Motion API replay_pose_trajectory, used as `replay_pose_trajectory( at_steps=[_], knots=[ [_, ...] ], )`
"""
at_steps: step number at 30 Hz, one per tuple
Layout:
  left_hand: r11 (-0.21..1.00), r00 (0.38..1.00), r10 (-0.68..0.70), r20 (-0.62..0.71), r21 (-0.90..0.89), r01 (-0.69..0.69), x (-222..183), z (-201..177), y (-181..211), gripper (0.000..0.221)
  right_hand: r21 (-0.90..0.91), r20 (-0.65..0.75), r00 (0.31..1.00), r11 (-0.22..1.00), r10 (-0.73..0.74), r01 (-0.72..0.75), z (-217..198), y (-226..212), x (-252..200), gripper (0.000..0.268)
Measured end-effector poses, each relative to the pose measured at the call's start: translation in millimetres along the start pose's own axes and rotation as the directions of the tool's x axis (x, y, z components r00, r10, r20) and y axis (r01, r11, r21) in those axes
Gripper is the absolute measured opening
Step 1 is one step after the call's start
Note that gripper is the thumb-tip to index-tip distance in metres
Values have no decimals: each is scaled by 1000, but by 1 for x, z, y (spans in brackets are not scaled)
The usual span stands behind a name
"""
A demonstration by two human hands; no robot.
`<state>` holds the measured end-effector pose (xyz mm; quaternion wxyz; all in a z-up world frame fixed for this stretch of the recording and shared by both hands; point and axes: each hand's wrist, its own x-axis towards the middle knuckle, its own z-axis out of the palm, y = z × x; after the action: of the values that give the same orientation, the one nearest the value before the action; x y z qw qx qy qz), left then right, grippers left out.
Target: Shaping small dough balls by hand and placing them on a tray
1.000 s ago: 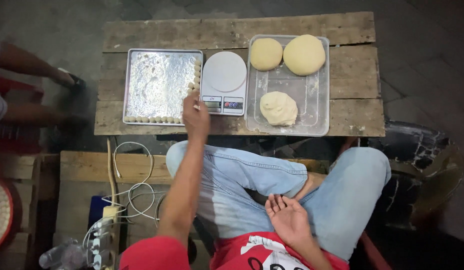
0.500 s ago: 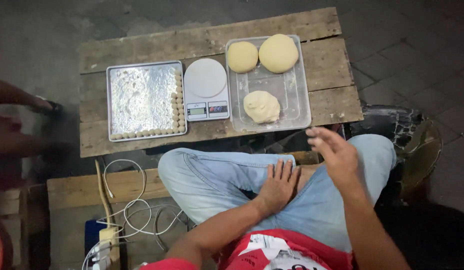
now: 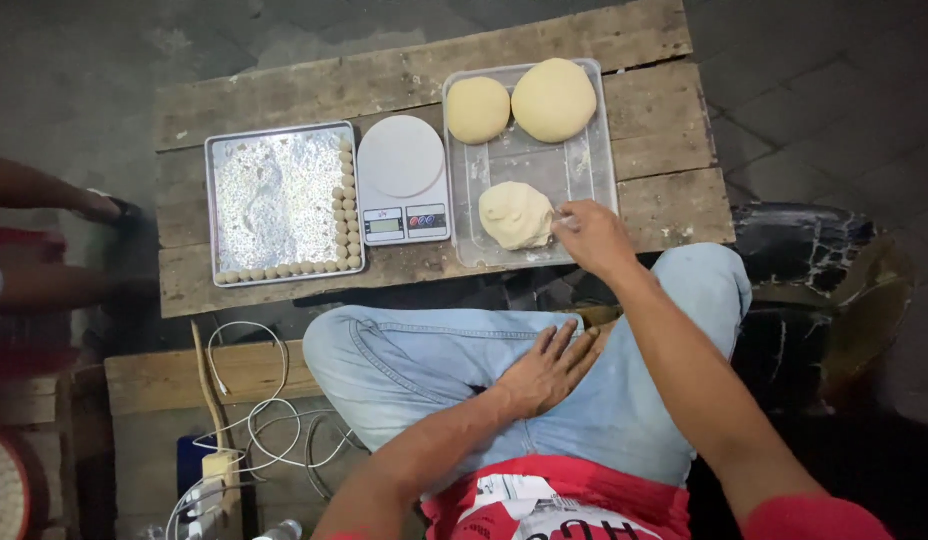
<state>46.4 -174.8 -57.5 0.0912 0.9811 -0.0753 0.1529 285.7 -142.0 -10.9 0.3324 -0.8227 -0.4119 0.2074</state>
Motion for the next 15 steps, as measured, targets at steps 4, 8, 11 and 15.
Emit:
replay_pose_trajectory(
  at_steps=[4,8,11,15],
  knots=[
    [998,987,18,-158,69,-7,9,-3,3,47,-86,20,996,992,-90,91,1,-9,6,41],
    [997,962,16,-274,72,4,12,-1,6,43,-74,12,989,986,-147,147,1,-10,3,43],
    [994,967,-46,-252,-105,20,19,-17,2,38,-88,-27,979,976,-202,199,-2,-12,-1,50],
    [701,865,-403,-299,-708,82,10,3,-31,37,-114,-129,944,950,-304,291,20,11,-2,62]
  ],
)
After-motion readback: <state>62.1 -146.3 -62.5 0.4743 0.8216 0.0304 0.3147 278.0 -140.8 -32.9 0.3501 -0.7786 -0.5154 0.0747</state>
